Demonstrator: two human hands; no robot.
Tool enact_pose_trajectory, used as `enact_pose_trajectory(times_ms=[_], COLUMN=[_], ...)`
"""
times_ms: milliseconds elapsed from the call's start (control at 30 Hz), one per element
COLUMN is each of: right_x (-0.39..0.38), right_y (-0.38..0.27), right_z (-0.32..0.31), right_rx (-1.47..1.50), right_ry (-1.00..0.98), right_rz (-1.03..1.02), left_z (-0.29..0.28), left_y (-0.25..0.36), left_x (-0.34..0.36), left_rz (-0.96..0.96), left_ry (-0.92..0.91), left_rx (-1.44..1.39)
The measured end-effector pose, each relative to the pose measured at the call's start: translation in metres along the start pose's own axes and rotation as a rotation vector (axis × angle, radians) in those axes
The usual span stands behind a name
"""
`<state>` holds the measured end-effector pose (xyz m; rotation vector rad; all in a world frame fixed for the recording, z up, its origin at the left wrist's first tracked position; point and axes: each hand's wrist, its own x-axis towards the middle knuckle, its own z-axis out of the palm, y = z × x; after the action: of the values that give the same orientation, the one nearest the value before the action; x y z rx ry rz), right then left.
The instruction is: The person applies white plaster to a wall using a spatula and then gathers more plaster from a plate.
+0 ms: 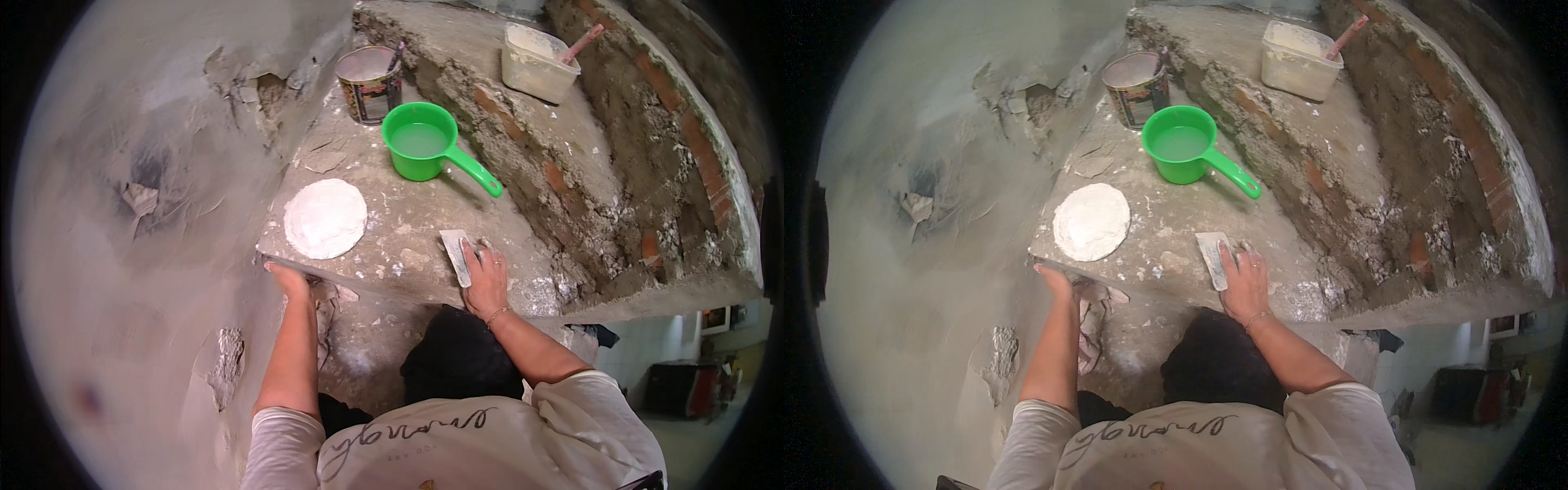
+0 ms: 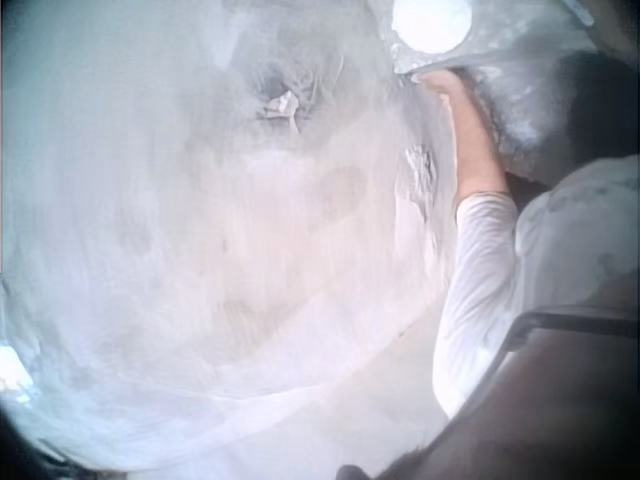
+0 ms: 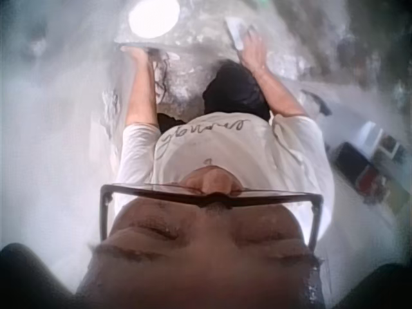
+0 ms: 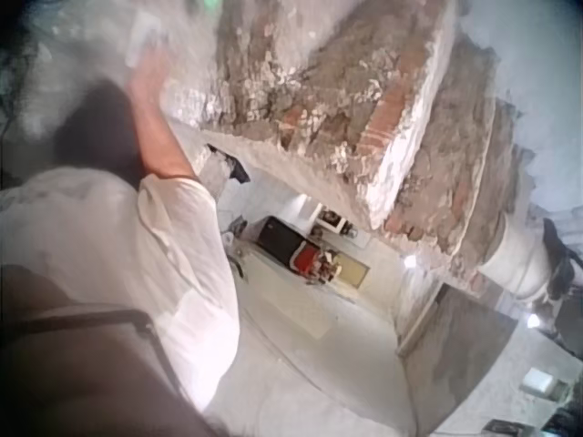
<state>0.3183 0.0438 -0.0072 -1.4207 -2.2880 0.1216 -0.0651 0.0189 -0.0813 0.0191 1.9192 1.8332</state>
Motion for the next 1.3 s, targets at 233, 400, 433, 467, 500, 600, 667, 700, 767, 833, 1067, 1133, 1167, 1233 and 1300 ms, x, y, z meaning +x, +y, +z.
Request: enact_pose_trajectory(times_ms=[233, 400, 433, 467, 500, 600, 667, 700, 767, 833, 1067, 1133, 1167, 1233, 1300], right_x=[-0.001, 0.004, 0.007, 0.006, 0.004, 0.000, -0.003, -0.004, -0.003, -0.002, 0.003, 0.005, 0.006, 0.010, 0.011], right_y=[-0.003, -0.003, -0.003, -0.004, -0.003, 0.008, 0.017, 0.027, 0.042, 0.043, 0.044, 0.049, 0.049, 0.051, 0.053], right_z=[-0.003, -0.003, -0.003, -0.005, -0.004, -0.003, -0.011, -0.016, -0.020, -0.024, -0.023, -0.026, -0.028, -0.023, -0.021], right_rx=[0.013, -0.013, -0.004, 0.006, 0.001, -0.041, -0.092, -0.119, -0.163, -0.162, -0.143, -0.137, -0.144, -0.125, -0.116], right_ry=[-0.008, 0.022, 0.032, 0.042, 0.044, 0.083, 0.147, 0.139, 0.123, 0.079, -0.060, -0.085, -0.114, -0.107, -0.136], right_rz=[-0.013, -0.013, -0.017, -0.024, -0.011, 0.030, 0.074, 0.067, 0.056, 0.015, -0.019, -0.007, -0.003, 0.009, 0.010], left_z=[0.019, 0.020, 0.019, 0.016, 0.013, 0.008, -0.002, -0.011, -0.021, -0.017, -0.005, 0.003, 0.003, 0.002, 0.000], left_y=[-0.001, -0.013, -0.013, -0.012, -0.009, 0.005, 0.020, 0.023, 0.031, 0.043, 0.055, 0.055, 0.057, 0.057, 0.056], left_x=[-0.005, 0.004, 0.002, -0.001, -0.002, -0.018, -0.029, -0.034, -0.035, -0.051, -0.063, -0.065, -0.064, -0.061, -0.061], left_rz=[0.194, 0.269, 0.300, 0.322, 0.344, 0.358, 0.342, 0.326, 0.303, 0.351, 0.321, 0.312, 0.306, 0.331, 0.323], left_ry=[-0.081, -0.029, -0.013, -0.047, -0.079, -0.165, -0.259, -0.336, -0.473, -0.512, -0.523, -0.543, -0.552, -0.553, -0.554], left_rx=[-0.066, 0.003, 0.050, 0.164, 0.277, 0.520, 0.680, 0.770, 0.881, 1.035, 1.108, 1.126, 1.146, 1.154, 1.173])
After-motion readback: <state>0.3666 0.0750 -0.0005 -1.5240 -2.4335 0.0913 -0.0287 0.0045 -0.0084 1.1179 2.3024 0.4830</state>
